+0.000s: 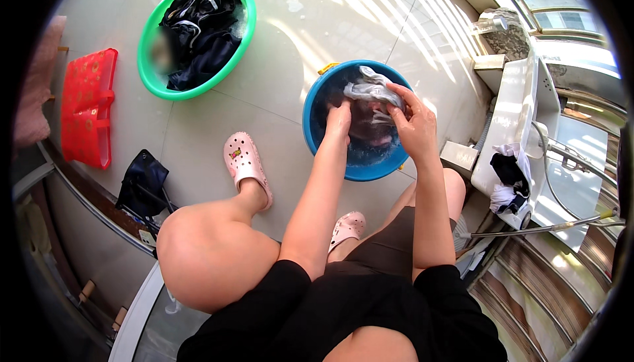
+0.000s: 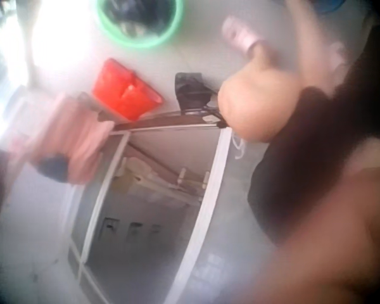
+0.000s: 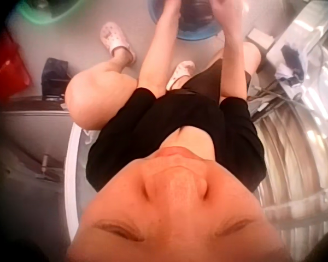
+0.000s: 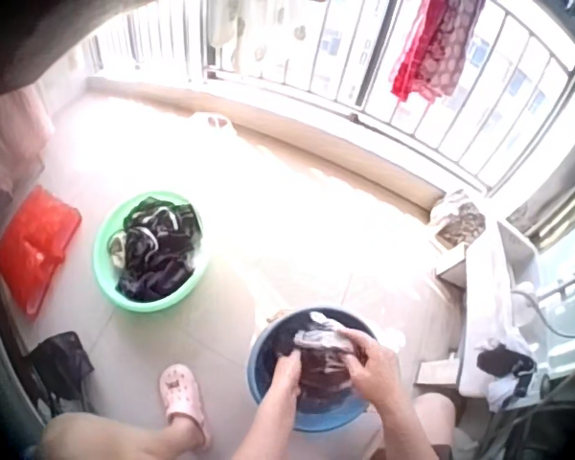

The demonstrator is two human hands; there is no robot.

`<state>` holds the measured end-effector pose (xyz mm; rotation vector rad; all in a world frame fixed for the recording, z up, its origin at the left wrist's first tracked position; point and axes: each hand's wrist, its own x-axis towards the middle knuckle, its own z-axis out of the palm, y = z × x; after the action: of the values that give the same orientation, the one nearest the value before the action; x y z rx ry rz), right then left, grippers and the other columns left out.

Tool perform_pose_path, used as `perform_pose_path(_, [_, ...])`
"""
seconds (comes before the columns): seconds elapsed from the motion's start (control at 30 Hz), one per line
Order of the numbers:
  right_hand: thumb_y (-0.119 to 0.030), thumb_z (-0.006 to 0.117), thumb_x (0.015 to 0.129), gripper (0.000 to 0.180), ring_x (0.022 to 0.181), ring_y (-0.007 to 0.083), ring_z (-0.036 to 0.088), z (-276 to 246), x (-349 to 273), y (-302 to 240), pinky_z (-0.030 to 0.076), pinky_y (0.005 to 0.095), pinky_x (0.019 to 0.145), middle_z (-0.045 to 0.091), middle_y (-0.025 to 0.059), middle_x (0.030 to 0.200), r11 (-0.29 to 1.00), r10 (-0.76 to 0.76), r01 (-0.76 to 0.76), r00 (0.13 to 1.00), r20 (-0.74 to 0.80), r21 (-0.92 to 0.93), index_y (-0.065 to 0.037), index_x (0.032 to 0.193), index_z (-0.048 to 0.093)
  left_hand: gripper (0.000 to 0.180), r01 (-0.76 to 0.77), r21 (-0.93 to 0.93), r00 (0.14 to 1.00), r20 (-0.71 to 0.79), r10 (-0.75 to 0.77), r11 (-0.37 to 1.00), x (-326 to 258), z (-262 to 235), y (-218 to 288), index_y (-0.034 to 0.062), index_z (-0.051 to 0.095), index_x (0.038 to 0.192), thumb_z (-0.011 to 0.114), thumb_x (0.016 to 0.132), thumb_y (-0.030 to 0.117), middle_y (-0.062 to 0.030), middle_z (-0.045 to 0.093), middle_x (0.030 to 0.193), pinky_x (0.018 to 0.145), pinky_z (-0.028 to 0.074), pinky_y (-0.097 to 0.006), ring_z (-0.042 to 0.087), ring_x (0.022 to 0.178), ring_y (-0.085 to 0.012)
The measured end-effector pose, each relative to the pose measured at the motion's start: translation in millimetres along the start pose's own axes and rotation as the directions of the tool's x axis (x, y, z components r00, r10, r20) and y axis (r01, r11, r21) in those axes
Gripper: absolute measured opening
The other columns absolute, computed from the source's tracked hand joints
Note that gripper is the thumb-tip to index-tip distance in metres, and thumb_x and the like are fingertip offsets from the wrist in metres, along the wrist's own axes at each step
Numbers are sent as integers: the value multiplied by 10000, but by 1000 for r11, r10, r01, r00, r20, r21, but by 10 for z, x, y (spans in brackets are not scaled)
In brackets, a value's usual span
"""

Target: The person assembles a small folding stool by attaching the fabric seat to the metal frame and securing the joints with rubber bands. They also wash several pieces of clothing by hand in a blue basin of soapy water, wringing them out and placing them aside.

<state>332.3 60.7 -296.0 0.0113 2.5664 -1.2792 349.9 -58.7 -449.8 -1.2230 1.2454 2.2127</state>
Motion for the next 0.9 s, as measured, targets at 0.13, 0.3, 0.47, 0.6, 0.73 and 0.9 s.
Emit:
perform_pose_path(0.13, [15,596,879,339,945,151,633,-97,-110,-223,498,278,831,666,84,1065,985,-168,165,983,-68,-51,-66,1208,620,754,-26,605,981,-138,137,796,-53,24,204,74,182,1533,532,934,370,-232,277,1547,1111,350,-435,394,1351,-424])
perform_pose_path(0.3, [-41,625,828,301,989,314,628,275,126,312,500,384,853,647,133,1067,970,-222,209,970,-102,-122,-86,1125,604,415,-162,920,971,83,226,356,-252,-10,573,44,547,1299,437,987,294,-225,347,1509,1038,430,-447,530,1238,-390])
perform_pose_path(0.47, [-123,614,832,346,1052,375,614,1004,401,1051,493,455,910,638,169,1125,917,-25,-13,996,-90,-399,-93,1175,576,413,-276,857,953,187,237,435,-454,31,792,33,645,1150,403,1000,333,-205,603,1254,987,455,-438,593,1138,-358])
perform_pose_path(0.6, [-172,617,858,399,1106,381,613,1004,709,1357,491,473,934,629,206,1199,799,284,-168,952,116,-577,-80,1243,563,538,-235,824,971,224,83,516,-223,49,510,4,679,982,346,1012,426,-216,688,988,867,511,-393,665,927,-307])
perform_pose_path(0.73, [-151,646,814,341,1117,364,611,664,760,895,493,435,934,647,211,1177,883,186,-101,972,144,-458,-64,1143,643,823,50,610,929,262,-261,791,-286,33,422,-30,622,1075,242,956,690,-203,677,1043,748,568,-400,682,887,-290])
perform_pose_path(0.9, [2,645,787,284,970,336,620,242,55,170,498,399,879,667,124,1030,965,-224,232,971,79,-121,-69,1061,640,1105,384,-143,792,559,-245,912,-293,9,311,-18,458,1358,157,800,887,-205,565,1286,963,486,-488,577,1160,-348])
